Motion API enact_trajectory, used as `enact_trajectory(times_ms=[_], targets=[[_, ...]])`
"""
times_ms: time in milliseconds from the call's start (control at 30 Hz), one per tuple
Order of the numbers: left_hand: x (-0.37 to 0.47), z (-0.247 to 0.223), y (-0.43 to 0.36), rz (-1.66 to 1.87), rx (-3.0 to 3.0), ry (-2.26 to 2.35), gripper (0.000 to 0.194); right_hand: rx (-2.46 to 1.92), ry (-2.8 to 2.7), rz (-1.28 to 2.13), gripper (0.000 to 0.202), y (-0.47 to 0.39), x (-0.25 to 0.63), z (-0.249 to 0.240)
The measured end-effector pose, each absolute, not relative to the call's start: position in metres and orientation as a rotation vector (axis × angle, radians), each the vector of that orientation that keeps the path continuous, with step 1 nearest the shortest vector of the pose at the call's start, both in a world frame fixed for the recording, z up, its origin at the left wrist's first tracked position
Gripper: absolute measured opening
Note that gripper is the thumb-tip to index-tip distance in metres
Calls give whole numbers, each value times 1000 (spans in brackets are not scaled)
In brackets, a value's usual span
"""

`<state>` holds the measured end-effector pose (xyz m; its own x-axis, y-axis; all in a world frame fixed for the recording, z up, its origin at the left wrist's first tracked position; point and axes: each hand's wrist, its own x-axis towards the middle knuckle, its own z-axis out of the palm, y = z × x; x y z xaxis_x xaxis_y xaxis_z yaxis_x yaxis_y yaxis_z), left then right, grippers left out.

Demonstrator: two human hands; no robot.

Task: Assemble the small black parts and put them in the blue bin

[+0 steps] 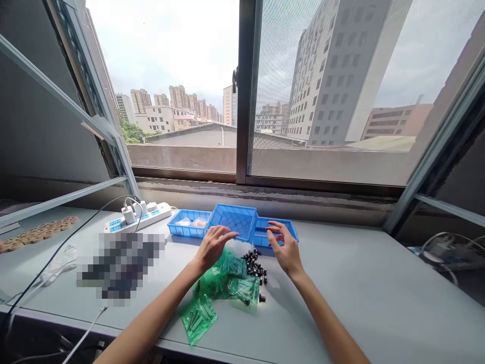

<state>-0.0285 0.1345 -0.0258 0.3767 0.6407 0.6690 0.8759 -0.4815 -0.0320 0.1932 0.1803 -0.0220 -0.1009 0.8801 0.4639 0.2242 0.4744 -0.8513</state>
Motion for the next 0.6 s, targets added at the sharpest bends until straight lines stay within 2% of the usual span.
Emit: enact_trajectory(times_ms=[100, 200, 433, 600], targets=[[-35, -26, 139, -878, -2224, -1404, 50, -1148, -1658, 277, 28, 185, 202, -25], [-39, -27, 142, -863, -2248, -1438, 53, -1241, -1678, 56, 28, 193, 210, -30], [-38, -30, 147, -717, -2409, -1533, 57, -1252, -1728, 44, 37, 216, 221, -52], [-38, -28, 145, -919, -2370, -1619, 31, -1254, -1690, 76, 37, 224, 224, -63]])
